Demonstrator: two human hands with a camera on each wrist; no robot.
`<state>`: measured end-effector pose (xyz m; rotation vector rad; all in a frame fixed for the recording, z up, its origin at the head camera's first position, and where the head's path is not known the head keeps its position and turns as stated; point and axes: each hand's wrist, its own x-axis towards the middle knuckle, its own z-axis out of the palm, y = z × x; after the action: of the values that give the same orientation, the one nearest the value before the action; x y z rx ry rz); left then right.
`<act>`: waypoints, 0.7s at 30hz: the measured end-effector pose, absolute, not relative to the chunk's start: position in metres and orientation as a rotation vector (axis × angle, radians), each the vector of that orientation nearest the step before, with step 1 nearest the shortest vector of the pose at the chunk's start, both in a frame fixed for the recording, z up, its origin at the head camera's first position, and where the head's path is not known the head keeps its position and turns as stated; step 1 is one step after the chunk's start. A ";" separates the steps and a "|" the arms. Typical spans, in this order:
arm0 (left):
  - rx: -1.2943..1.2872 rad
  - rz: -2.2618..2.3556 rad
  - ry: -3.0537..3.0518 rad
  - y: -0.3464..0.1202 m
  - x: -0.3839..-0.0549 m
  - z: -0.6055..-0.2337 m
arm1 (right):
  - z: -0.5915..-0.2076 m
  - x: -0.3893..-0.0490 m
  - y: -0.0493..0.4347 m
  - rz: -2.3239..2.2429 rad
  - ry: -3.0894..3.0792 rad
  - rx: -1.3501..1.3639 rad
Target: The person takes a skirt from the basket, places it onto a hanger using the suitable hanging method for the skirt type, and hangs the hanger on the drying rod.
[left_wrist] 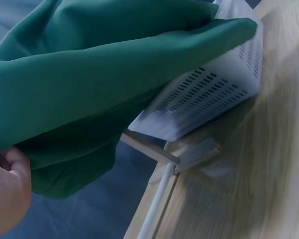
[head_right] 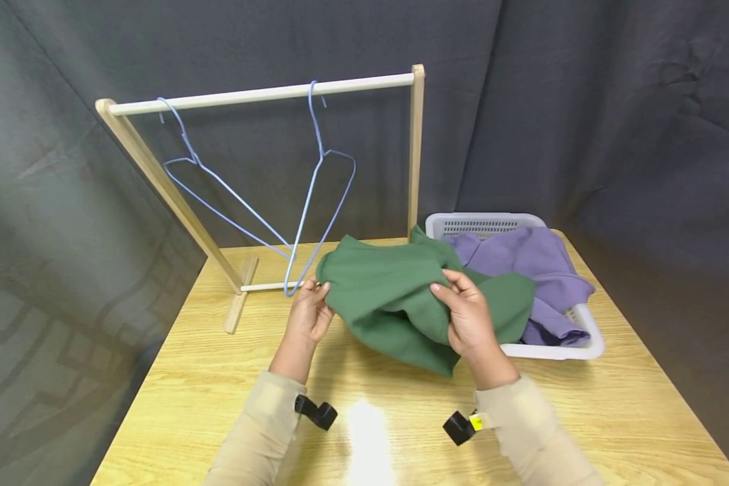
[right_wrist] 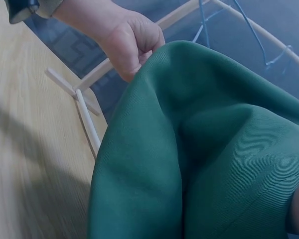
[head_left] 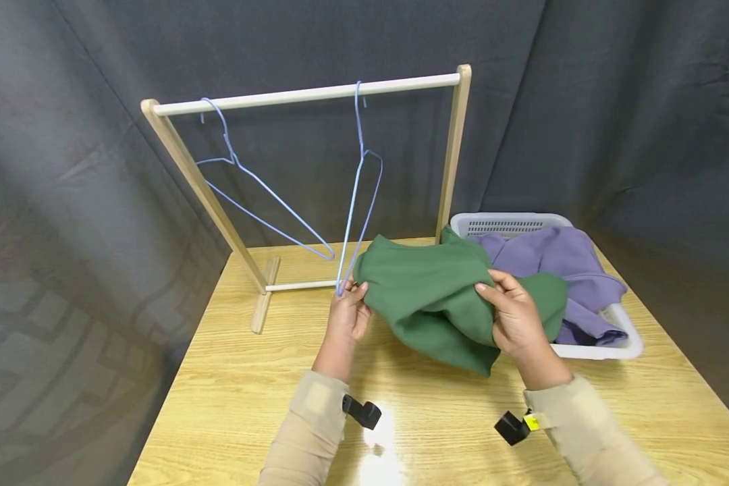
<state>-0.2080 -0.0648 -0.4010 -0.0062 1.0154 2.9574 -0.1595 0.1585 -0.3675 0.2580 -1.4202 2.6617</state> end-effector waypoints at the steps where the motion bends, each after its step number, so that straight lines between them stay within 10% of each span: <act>1: -0.015 2.965 1.007 -0.066 -0.208 -0.401 | -0.368 -0.160 0.157 2.669 -1.421 0.262; 21: -0.147 3.067 0.924 -0.093 -0.207 -0.410 | -0.388 -0.157 0.131 2.784 -1.521 0.172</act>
<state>-0.2068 -0.0934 -0.4103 -0.1469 0.9240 3.0670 -0.1573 0.1310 -0.3879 0.1715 -1.5211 2.7836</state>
